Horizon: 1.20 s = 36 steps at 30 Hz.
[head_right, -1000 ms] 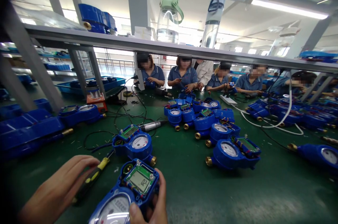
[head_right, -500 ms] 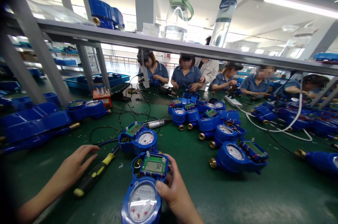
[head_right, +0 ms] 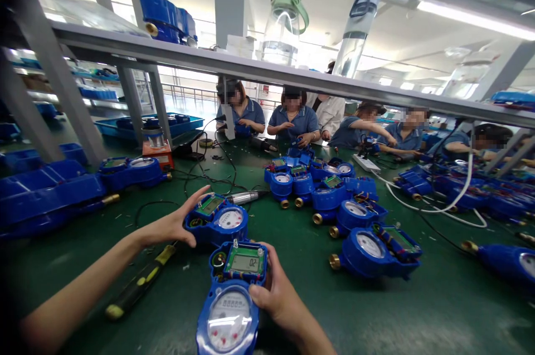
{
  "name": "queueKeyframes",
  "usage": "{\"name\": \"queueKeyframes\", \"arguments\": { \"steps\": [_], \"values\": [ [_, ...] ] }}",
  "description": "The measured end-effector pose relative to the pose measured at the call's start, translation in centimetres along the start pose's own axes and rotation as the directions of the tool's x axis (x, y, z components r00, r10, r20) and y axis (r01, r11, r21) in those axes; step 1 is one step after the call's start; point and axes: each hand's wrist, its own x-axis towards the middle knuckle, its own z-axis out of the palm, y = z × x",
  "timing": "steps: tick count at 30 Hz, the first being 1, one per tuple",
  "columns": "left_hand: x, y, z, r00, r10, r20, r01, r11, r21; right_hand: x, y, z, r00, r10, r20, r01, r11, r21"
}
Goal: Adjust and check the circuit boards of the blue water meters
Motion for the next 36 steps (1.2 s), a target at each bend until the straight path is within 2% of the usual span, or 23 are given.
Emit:
{"name": "queueKeyframes", "arguments": {
  "steps": [3,7,12,15,18,23,29,33,36],
  "values": [
    [0.1,0.6,0.8,1.000,-0.002,-0.012,0.002,1.000,-0.007,0.4,-0.2,-0.7,0.997,0.013,0.081,-0.011,1.000,-0.014],
    [-0.1,0.7,2.7,0.984,-0.001,-0.178,0.008,0.999,0.040,2.4,-0.8,-1.3,0.988,0.024,0.149,-0.025,1.000,0.002],
    [1.8,-0.9,4.0,0.910,0.023,-0.413,0.050,0.985,0.167,6.0,-1.5,-2.0,0.974,0.062,0.216,-0.062,0.998,-0.008],
    [2.6,-2.1,4.1,0.869,0.042,-0.494,0.083,0.970,0.229,7.2,-1.2,-2.4,0.970,0.070,0.232,-0.073,0.997,0.006],
    [2.5,-2.8,4.1,0.859,0.059,-0.508,0.093,0.958,0.270,7.1,-0.4,-2.6,0.973,0.069,0.223,-0.077,0.997,0.029],
    [1.6,-3.3,4.1,0.874,0.067,-0.481,0.088,0.952,0.292,6.6,0.9,-2.9,0.979,0.069,0.190,-0.078,0.996,0.042],
    [1.0,-3.4,4.4,0.877,0.049,-0.477,0.108,0.949,0.296,6.6,0.9,-3.1,0.982,0.079,0.170,-0.085,0.996,0.030],
    [0.3,-2.3,4.4,0.863,0.071,-0.500,0.116,0.936,0.332,6.3,0.8,-2.8,0.982,0.084,0.167,-0.092,0.995,0.038],
    [-0.8,-0.2,4.4,0.811,0.135,-0.569,0.122,0.913,0.389,6.1,0.9,-2.6,0.984,0.083,0.156,-0.090,0.995,0.042]
  ]
}}
